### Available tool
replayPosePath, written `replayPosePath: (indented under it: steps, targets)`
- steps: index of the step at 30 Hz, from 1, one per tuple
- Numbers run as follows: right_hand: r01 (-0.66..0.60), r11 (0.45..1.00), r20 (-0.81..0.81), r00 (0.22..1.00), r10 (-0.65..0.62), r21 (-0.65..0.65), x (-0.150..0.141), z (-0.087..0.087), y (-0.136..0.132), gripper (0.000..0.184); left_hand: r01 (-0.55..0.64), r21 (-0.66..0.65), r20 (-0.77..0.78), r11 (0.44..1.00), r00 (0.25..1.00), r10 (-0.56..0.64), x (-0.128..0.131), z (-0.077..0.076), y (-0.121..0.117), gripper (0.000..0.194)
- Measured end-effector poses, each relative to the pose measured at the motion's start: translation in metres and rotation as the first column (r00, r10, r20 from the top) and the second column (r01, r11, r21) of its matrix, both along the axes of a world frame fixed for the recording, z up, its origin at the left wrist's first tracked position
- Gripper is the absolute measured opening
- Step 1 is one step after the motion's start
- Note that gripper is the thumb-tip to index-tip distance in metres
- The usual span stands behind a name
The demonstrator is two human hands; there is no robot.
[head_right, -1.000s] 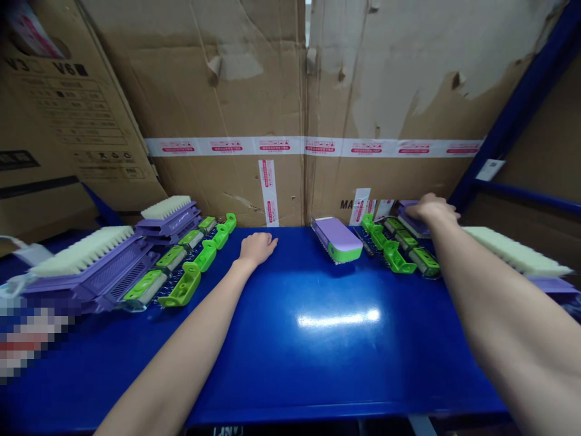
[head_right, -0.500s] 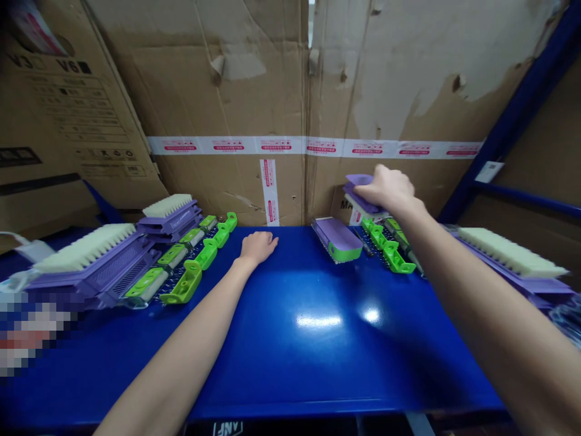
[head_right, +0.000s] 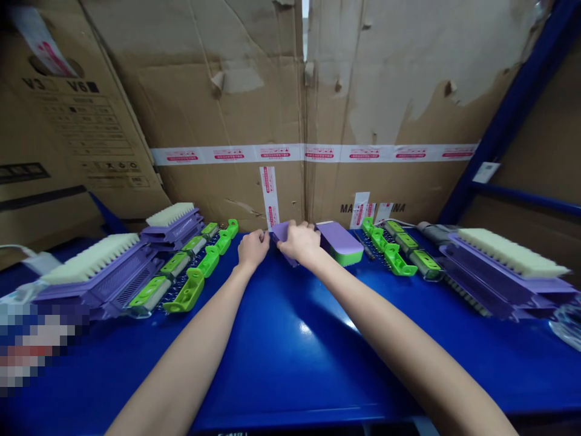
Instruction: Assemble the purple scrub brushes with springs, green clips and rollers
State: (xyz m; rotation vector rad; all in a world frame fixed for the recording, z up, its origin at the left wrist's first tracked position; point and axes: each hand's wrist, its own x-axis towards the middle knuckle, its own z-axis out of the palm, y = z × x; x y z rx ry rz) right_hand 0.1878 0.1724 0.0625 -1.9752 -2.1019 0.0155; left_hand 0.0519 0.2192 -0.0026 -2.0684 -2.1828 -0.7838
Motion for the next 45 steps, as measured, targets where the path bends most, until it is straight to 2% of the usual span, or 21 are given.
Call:
replayPosePath:
  steps: [3,7,9,12,14,16,19,23,27,30,33,39,45]
  targets:
    - [0.019,0.997,-0.005,1.000,-0.019,0.077,0.004,0.000,0.000,0.062,-0.001,0.000,0.017,1.000,1.000,0.001,0.000,-0.001,0.001,0.038]
    - [0.119,0.978,-0.006,0.993,-0.119,0.173,0.031,0.014,0.007,0.061,0.004,-0.002,0.022,1.000,1.000,-0.004,0.000,-0.001,0.000,0.037]
    - [0.176,0.976,0.018,0.984,-0.179,0.130,0.050,0.017,0.013,0.060,0.006,0.000,0.025,1.000,1.000,-0.006,0.000,-0.001,0.000,0.036]
    - [0.220,0.975,0.061,0.974,-0.218,-0.037,0.077,0.013,0.021,0.060,0.015,0.001,0.034,1.000,0.999,-0.016,0.001,-0.001,0.000,0.035]
    - [0.211,0.968,0.078,0.976,-0.202,-0.135,0.089,0.006,0.026,0.059,0.019,0.002,0.037,1.000,0.999,-0.020,0.001,-0.001,0.000,0.035]
    - [0.180,0.968,0.096,0.982,-0.165,-0.177,0.095,0.001,0.029,0.057,0.017,0.006,0.034,1.000,0.999,-0.017,0.001,-0.001,0.001,0.034]
    - [0.142,0.976,0.087,0.988,-0.129,-0.165,0.100,-0.001,0.033,0.057,0.010,0.014,0.027,1.000,1.000,-0.011,0.001,-0.002,0.002,0.033]
    - [0.115,0.983,0.000,0.993,-0.116,-0.142,0.111,0.010,0.039,0.057,0.015,0.008,0.025,1.000,1.000,-0.015,0.001,-0.003,0.002,0.034]
    - [0.214,0.975,-0.039,0.976,-0.216,-0.052,0.136,0.031,0.046,0.057,0.025,0.007,0.025,1.000,0.999,-0.025,0.001,-0.004,0.003,0.034]
    - [0.320,0.947,-0.060,0.946,-0.320,-0.001,0.166,0.044,0.052,0.060,0.029,0.013,0.026,1.000,0.999,-0.029,0.001,-0.004,0.003,0.034]
    - [0.427,0.904,-0.079,0.902,-0.424,0.017,0.199,0.049,0.055,0.067,0.028,0.011,0.018,1.000,0.999,-0.028,0.001,-0.004,0.002,0.034]
    - [0.615,0.787,-0.168,0.781,-0.601,0.047,0.253,0.039,0.057,0.071,0.026,0.000,0.008,1.000,1.000,-0.026,0.002,-0.002,0.001,0.034]
    - [0.712,0.691,-0.165,0.701,-0.694,0.121,0.285,0.030,0.063,0.080,0.029,0.006,0.004,1.000,1.000,-0.029,0.002,-0.004,0.002,0.034]
